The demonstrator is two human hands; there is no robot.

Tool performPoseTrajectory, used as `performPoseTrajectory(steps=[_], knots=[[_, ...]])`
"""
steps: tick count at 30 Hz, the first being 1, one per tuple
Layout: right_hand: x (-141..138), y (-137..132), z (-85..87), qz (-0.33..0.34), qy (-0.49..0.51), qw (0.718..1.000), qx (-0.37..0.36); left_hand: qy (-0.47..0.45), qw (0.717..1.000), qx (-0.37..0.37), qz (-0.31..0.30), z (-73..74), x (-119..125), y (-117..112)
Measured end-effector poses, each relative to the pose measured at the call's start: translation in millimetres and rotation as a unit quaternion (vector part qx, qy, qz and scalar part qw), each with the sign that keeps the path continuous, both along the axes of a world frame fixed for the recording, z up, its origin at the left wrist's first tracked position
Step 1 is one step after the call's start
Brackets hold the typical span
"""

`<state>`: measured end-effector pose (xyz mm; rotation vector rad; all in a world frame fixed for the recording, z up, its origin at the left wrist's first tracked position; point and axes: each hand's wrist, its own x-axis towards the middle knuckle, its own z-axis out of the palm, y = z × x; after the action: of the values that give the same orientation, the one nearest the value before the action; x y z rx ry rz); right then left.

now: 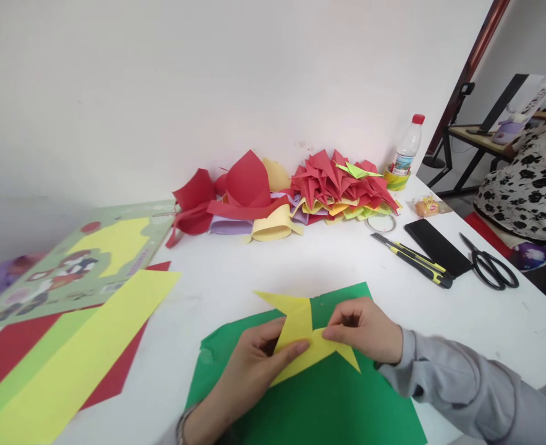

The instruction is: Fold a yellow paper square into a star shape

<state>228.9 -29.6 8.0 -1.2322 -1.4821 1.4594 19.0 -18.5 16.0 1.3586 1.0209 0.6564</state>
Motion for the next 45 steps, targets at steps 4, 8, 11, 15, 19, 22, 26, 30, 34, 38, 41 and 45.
performPoseTrajectory(steps=[4,8,11,15,19,22,26,30,34,38,41,45], knots=[[3.6,-2.2,8.5,-0.106,-0.046,0.951,0.286,0.010,0.978,0.180,0.103,3.2,-3.4,2.0],[9.3,-6.8,16.3,-0.191,-0.196,0.781,0.562,0.012,0.958,0.207,0.196,1.3,-4.5,-0.9],[12.9,-8.0,19.0,-0.156,-0.296,0.685,0.648,-0.017,0.986,0.095,0.139,-3.6,-2.1,-8.7],[12.5,-8.0,21.4,-0.100,-0.333,0.642,0.683,-0.116,0.988,-0.079,0.068,-6.4,8.0,-20.3],[9.0,-8.4,20.2,-0.084,-0.338,0.639,0.685,-0.164,0.958,-0.209,0.109,-0.9,19.8,-23.1],[7.3,-8.1,16.3,-0.093,-0.321,0.682,0.651,-0.163,0.952,-0.237,0.105,2.8,22.2,-20.0],[6.3,-6.9,11.5,-0.137,-0.261,0.787,0.542,-0.149,0.956,-0.229,0.109,4.6,19.4,-16.3],[5.9,-3.4,9.6,-0.154,-0.178,0.929,0.285,-0.132,0.964,-0.208,0.100,3.3,16.8,-16.1],[6.9,3.1,10.0,-0.039,-0.019,0.999,-0.028,-0.119,0.974,-0.173,0.082,-0.6,14.9,-17.1],[7.6,6.9,10.6,-0.040,0.064,0.990,-0.120,-0.111,0.977,-0.161,0.084,-2.2,16.6,-17.5],[5.8,6.1,10.0,-0.063,0.042,0.992,-0.099,-0.110,0.975,-0.154,0.114,-1.5,21.6,-16.5],[0.9,2.5,8.3,-0.078,0.027,0.994,-0.069,-0.120,0.969,-0.158,0.150,-1.4,26.9,-14.3]])
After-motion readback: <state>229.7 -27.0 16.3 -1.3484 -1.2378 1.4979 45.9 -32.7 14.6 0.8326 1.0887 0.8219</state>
